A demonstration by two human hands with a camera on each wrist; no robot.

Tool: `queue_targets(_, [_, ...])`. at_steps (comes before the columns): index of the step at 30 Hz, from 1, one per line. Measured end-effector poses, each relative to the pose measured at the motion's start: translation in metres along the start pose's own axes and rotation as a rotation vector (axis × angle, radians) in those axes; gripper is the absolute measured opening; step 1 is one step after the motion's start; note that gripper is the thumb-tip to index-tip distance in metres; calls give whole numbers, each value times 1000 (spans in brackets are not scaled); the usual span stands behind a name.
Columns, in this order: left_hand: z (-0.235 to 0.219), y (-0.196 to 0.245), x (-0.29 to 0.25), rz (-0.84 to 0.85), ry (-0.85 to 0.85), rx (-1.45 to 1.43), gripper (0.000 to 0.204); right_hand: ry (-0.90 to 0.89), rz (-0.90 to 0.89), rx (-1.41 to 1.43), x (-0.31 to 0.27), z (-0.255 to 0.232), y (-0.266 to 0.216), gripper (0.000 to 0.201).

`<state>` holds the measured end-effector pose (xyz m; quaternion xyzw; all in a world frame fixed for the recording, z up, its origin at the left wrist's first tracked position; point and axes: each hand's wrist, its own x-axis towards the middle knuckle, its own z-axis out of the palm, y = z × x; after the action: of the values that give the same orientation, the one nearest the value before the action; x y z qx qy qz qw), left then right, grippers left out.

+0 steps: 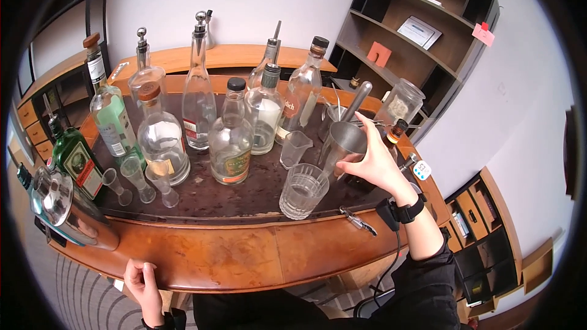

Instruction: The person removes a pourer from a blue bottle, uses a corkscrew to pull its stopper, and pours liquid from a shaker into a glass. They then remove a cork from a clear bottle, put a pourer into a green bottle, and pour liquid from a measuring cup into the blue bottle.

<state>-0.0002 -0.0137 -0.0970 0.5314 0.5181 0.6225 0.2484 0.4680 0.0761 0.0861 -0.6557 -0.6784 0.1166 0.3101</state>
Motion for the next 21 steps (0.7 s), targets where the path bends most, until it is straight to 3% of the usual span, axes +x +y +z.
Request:
queue_targets(3, [-1, 2, 1, 3, -5, 14, 19, 45, -45, 9, 7, 4, 3, 100])
queue_targets(5, [-1, 2, 1, 4, -12, 17, 19, 32, 33, 127, 8, 4, -6, 98])
queue_targets(9, [-1, 3, 1, 7, -6, 24, 20, 92, -15, 45, 21, 9, 14, 96])
queue_targets(12, [1, 6, 1, 7, -4, 21, 20, 68, 64, 80, 21, 9, 14, 98])
queue_targets(14, [1, 4, 1, 9, 1, 22, 20, 297, -226, -342, 16, 13, 21, 92])
queue_targets(15, [1, 1, 1, 8, 8, 16, 20, 296, -230, -340, 10, 12, 15, 92])
queue_targets(17, [0, 1, 0, -1, 25, 12, 20, 455, -500, -417, -6, 8, -3, 81])
queue_targets(18, [0, 4, 1, -2, 11, 33, 19, 473, -564, -317, -13, 11, -3, 69])
queue_targets(19, [0, 5, 1, -5, -5, 55, 19, 425, -583, -349, -23, 11, -7, 65])
queue_targets(21, [0, 4, 0, -16, 3, 45, 19, 107, -280, -200, -45, 16, -25, 68])
